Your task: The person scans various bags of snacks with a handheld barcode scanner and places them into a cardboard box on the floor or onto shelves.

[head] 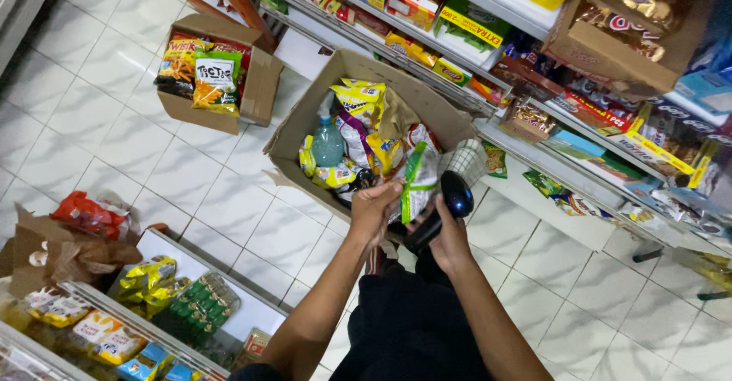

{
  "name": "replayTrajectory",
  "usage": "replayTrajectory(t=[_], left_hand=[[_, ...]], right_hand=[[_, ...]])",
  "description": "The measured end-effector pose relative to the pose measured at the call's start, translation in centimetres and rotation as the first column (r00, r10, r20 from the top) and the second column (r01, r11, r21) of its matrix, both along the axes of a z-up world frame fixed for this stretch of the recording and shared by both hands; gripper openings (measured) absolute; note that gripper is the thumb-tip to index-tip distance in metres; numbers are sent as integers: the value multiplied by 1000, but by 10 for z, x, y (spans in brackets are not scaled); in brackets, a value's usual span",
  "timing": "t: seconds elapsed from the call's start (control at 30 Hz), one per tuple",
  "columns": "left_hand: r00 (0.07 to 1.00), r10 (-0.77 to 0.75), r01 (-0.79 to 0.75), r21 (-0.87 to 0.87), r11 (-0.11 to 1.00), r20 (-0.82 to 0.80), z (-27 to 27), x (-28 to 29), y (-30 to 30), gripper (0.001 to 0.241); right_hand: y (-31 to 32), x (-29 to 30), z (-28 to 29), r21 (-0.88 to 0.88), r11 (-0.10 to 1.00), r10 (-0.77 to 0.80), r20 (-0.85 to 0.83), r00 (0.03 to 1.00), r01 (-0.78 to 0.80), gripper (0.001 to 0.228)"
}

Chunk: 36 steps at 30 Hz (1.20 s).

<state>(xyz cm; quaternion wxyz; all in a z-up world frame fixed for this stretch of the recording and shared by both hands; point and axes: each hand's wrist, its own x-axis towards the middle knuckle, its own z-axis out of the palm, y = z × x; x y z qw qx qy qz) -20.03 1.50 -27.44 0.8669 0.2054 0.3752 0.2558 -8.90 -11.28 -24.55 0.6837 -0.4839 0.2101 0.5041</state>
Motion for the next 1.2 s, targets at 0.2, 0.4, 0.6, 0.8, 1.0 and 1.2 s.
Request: replayTrajectory(t=[0.2,0.4,0.6,0.8,1.0,1.2], left_hand=[[899,-76,33,107,994,431,21,4,-24,18],[946,-232,257,-86,963,227,93,6,7,53],[902,-411,426,429,797,-133,117,16,0,74],[923,-384,364,378,851,-24,135,31,-27,59],[952,-263,293,702,649,-154,171,57,-67,97],[837,-490,452,813,366,-245,192,68,-87,74]], right_hand=[[5,7,5,253,952,-217,163,962,172,26],[-6,31,51,155,983,-21,626,780,-98,41],[-33,38,103,-259,933,331,891,311,-249,53],[-67,57,115,-120,971,208,847,490,-205,62],[-119,84,94,-143,974,220,764,606,-174,53],[-147,95,104,-1,997,54,749,661,-81,54]])
